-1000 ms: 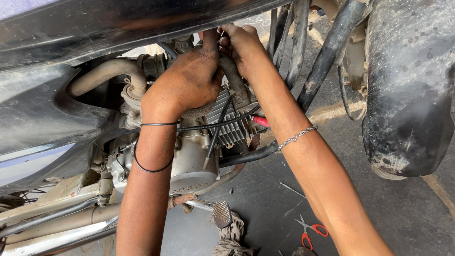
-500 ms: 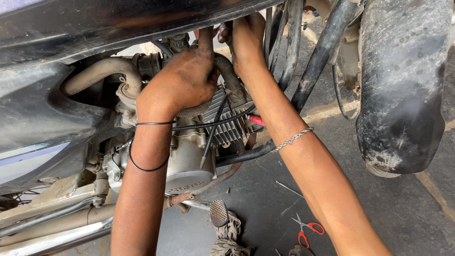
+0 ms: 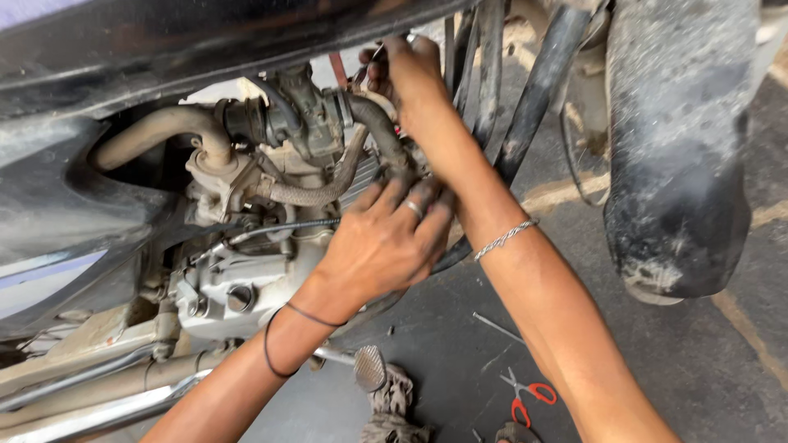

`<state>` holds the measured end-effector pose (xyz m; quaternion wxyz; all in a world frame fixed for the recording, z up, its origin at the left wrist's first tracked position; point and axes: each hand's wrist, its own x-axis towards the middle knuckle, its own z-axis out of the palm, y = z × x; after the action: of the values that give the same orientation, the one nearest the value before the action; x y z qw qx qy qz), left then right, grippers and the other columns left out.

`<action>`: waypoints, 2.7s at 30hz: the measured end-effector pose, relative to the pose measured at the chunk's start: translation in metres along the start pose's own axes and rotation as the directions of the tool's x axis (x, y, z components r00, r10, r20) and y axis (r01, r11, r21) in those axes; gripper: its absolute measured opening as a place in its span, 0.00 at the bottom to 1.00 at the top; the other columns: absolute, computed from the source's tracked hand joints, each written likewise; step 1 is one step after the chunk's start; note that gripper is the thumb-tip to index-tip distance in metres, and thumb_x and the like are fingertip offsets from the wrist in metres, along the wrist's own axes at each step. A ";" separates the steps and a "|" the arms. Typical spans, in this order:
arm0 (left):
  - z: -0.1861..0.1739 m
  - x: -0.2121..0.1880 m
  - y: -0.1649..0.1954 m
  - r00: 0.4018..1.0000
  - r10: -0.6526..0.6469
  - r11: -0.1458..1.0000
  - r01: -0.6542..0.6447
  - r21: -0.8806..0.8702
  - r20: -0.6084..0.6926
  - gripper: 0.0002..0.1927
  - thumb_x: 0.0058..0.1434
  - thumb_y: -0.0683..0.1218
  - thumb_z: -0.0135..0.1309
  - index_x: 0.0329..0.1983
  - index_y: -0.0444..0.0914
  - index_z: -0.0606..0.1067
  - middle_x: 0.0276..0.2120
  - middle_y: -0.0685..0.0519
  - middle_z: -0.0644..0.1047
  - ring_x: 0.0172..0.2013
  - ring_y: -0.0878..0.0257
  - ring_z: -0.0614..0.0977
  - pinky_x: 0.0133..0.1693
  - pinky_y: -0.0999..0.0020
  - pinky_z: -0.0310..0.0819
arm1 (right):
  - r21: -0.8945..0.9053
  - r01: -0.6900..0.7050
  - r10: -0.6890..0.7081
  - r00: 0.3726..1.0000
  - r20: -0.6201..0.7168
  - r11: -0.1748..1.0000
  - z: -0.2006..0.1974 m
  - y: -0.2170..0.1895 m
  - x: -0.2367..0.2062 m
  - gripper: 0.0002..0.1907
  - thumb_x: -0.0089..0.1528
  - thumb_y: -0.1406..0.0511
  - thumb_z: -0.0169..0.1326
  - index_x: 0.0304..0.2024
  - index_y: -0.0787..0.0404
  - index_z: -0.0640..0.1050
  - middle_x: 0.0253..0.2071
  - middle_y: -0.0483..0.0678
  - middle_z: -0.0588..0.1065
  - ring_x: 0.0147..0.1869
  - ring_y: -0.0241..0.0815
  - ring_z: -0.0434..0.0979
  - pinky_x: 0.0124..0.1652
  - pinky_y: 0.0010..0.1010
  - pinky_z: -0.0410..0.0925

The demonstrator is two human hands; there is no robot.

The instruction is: The person uses a wrench to loosen and remove a hose clamp from a motorcycle engine. They then detach a flexible hose and manipulate the carburetor assembly, adjusting its position within the engine bay.

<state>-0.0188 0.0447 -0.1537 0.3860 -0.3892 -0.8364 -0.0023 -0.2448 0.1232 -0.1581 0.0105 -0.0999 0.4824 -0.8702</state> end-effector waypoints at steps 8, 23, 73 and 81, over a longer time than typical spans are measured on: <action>0.010 -0.003 -0.028 0.911 -0.082 0.983 0.008 0.181 0.404 0.20 0.50 0.46 0.56 0.48 0.37 0.76 0.35 0.48 0.81 0.47 0.51 0.81 0.57 0.49 0.71 | 0.109 -0.086 0.075 0.992 0.103 0.990 -0.007 0.010 0.013 0.08 0.67 0.66 0.49 0.42 0.66 0.72 0.31 0.52 0.78 0.25 0.35 0.73 0.26 0.29 0.71; 0.037 0.000 -0.031 0.941 -0.080 0.983 0.019 0.184 0.330 0.09 0.57 0.42 0.53 0.38 0.34 0.77 0.35 0.48 0.80 0.49 0.54 0.82 0.30 0.64 0.82 | -0.254 0.264 -0.225 0.959 0.171 0.931 0.007 0.024 0.013 0.08 0.68 0.64 0.49 0.40 0.61 0.77 0.28 0.44 0.75 0.24 0.27 0.69 0.24 0.22 0.65; 0.054 0.018 -0.008 0.788 -0.374 0.925 0.357 0.131 0.489 0.21 0.47 0.44 0.64 0.43 0.35 0.74 0.29 0.49 0.83 0.29 0.52 0.87 0.43 0.43 0.74 | 0.022 -0.012 0.009 0.992 0.124 1.000 -0.004 0.013 0.015 0.06 0.68 0.69 0.45 0.39 0.65 0.72 0.30 0.49 0.76 0.22 0.28 0.65 0.21 0.23 0.59; 0.060 0.016 -0.008 0.818 -0.379 0.924 0.360 0.130 0.433 0.13 0.55 0.43 0.59 0.43 0.37 0.74 0.28 0.49 0.83 0.28 0.52 0.87 0.42 0.44 0.74 | 0.034 -0.104 0.094 0.971 0.220 0.994 -0.008 0.018 0.020 0.08 0.69 0.67 0.49 0.43 0.68 0.76 0.31 0.46 0.77 0.24 0.26 0.67 0.23 0.20 0.61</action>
<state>-0.0688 0.0675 -0.1833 0.1822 -0.2011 -0.9620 0.0305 -0.2672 0.1182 -0.1740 0.1092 -0.1704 0.4628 -0.8630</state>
